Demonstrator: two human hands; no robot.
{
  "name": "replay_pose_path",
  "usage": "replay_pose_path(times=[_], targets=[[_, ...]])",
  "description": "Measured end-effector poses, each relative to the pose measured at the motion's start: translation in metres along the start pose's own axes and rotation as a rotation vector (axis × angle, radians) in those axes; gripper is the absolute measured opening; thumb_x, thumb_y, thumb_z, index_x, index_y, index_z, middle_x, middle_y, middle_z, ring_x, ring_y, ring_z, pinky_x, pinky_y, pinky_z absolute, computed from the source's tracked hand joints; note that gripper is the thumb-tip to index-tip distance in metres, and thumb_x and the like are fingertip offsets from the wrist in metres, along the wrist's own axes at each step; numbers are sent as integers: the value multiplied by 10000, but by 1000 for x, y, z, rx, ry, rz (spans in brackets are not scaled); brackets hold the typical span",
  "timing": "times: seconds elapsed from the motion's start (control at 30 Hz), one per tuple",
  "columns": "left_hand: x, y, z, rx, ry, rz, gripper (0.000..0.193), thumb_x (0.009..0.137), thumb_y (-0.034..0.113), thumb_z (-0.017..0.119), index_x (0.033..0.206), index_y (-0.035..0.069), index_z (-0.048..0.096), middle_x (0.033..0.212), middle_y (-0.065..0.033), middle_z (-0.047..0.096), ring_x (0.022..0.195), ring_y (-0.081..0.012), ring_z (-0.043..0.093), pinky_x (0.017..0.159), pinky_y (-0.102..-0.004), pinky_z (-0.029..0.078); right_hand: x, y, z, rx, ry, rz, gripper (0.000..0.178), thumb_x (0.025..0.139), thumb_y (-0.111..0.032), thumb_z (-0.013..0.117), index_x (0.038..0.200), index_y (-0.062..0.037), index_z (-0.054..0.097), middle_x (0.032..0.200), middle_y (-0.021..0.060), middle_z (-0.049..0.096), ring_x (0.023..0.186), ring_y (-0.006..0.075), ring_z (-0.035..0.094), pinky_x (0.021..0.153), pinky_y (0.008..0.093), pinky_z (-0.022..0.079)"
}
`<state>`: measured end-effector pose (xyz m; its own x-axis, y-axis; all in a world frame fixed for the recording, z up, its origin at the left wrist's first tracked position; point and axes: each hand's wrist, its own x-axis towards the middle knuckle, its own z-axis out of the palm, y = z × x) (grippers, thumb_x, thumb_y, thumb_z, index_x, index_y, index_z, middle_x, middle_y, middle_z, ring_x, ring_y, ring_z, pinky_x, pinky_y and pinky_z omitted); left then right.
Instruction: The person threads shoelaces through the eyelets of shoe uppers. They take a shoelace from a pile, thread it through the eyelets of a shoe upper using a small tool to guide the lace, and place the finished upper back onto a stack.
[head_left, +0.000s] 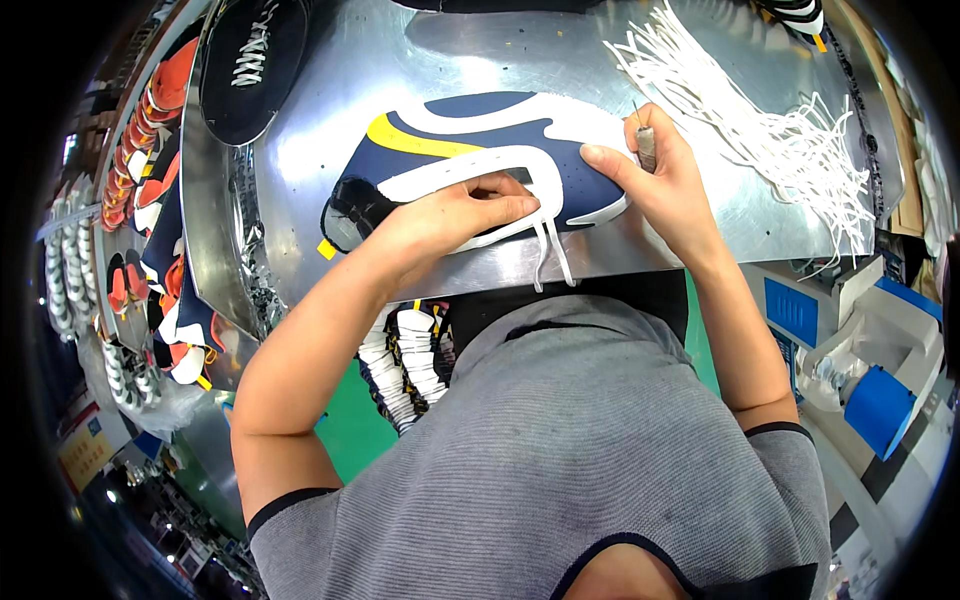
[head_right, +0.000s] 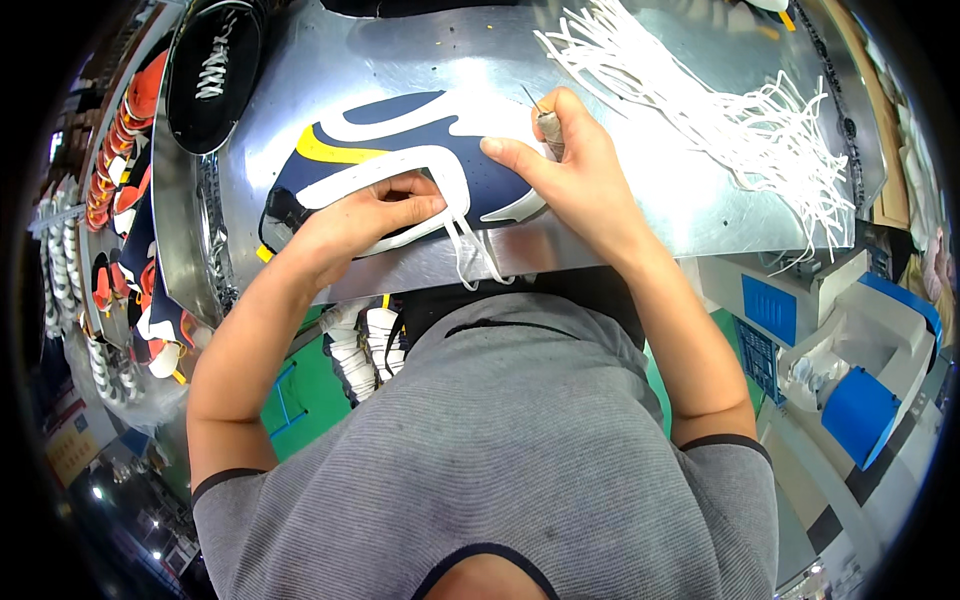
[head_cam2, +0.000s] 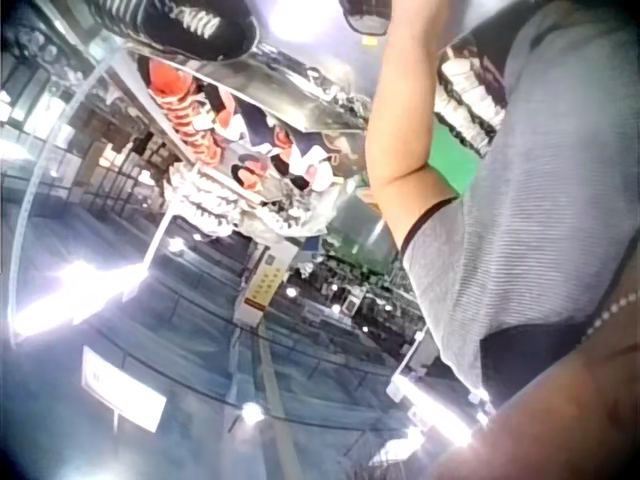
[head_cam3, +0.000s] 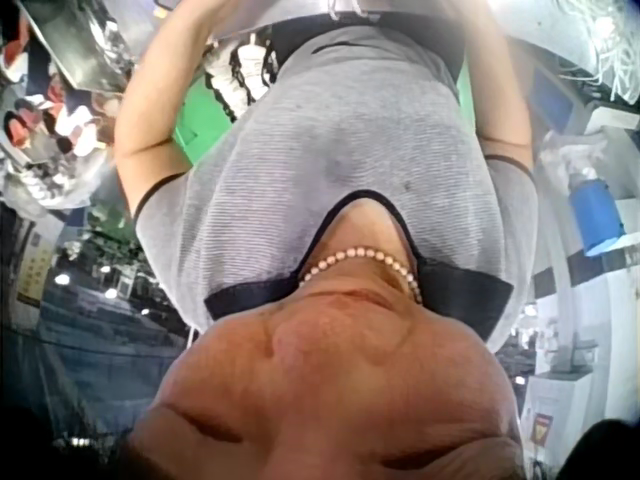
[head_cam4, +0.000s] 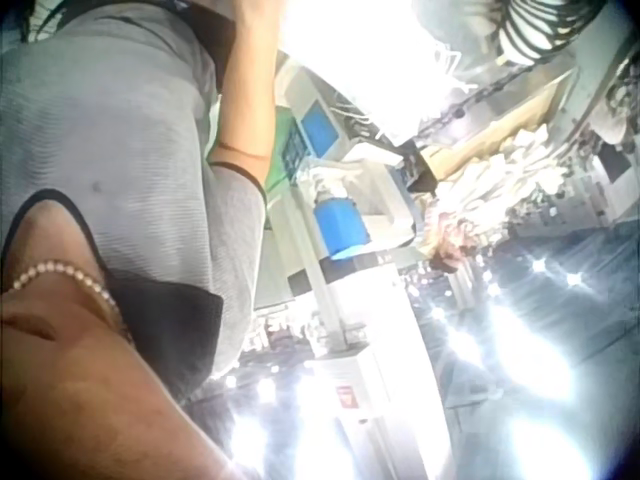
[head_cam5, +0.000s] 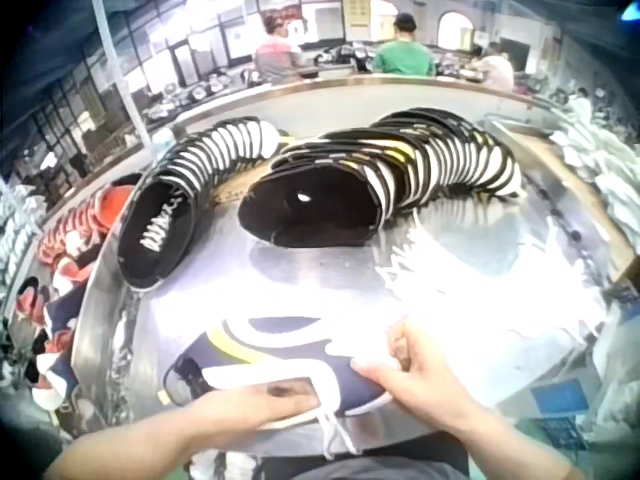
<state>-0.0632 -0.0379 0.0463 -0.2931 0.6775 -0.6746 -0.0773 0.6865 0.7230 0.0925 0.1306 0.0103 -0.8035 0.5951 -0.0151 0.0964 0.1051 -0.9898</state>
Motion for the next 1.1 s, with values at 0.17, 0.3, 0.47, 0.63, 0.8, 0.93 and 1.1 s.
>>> replay_pose_path(times=[0.17, 0.3, 0.47, 0.63, 0.8, 0.93, 1.1], targets=[[7, -22, -9, 318, 364, 397, 182, 865, 199, 707, 930, 35, 751, 832, -88, 731, 821, -167, 676, 759, -311, 497, -1, 2, -3, 39, -8, 155, 358, 873, -282, 773, 835, -87, 475, 766, -46, 456, 709, 38, 418, 603, 206, 363], [2, -18, -1, 328, 464, 515, 143, 884, 97, 702, 924, -38, 726, 856, -77, 741, 786, -113, 649, 750, -273, 498, -3, 16, -5, 55, -30, 249, 339, 903, -315, 741, 861, -82, 499, 773, -44, 472, 746, 35, 442, 642, 202, 377], [7, -8, 2, 391, 442, 450, 139, 879, 91, 705, 928, -37, 726, 875, -86, 742, 809, -124, 651, 776, -279, 493, 4, 15, -6, 88, -41, 196, 381, 873, -349, 764, 850, -68, 508, 738, -47, 438, 679, 45, 406, 556, 230, 337], [-20, -9, -35, 917, 900, 974, 128, 825, -8, 690, 936, 46, 657, 898, -102, 648, 836, -291, 602, 772, -387, 483, -1, 20, -24, 184, -21, 172, 344, 887, -327, 752, 865, -82, 512, 787, -43, 484, 701, 43, 439, 570, 231, 364], [-113, -121, -216, 835, 1450, 416, 183, 926, 164, 662, 1011, 6, 699, 905, -98, 693, 777, -174, 598, 742, -320, 497, -11, 20, -55, 404, 193, 142, 287, 901, -235, 746, 898, -81, 504, 816, -38, 538, 756, 47, 519, 676, 215, 442], [-142, -154, -230, 878, 1533, 252, 181, 919, 146, 678, 961, -29, 700, 814, -68, 693, 688, -101, 573, 660, -286, 481, -13, 46, -51, 329, 173, 209, 282, 928, -247, 716, 889, -61, 508, 815, -22, 547, 760, 66, 497, 670, 235, 424], [-85, 50, -9, 664, 429, 1080, 81, 842, 72, 686, 890, 6, 687, 1242, -161, 638, 1013, -229, 569, 880, -321, 445, -10, 29, -51, -119, 134, 272, 373, 976, -368, 619, 918, -14, 516, 773, 76, 539, 771, 148, 531, 720, 286, 443]])
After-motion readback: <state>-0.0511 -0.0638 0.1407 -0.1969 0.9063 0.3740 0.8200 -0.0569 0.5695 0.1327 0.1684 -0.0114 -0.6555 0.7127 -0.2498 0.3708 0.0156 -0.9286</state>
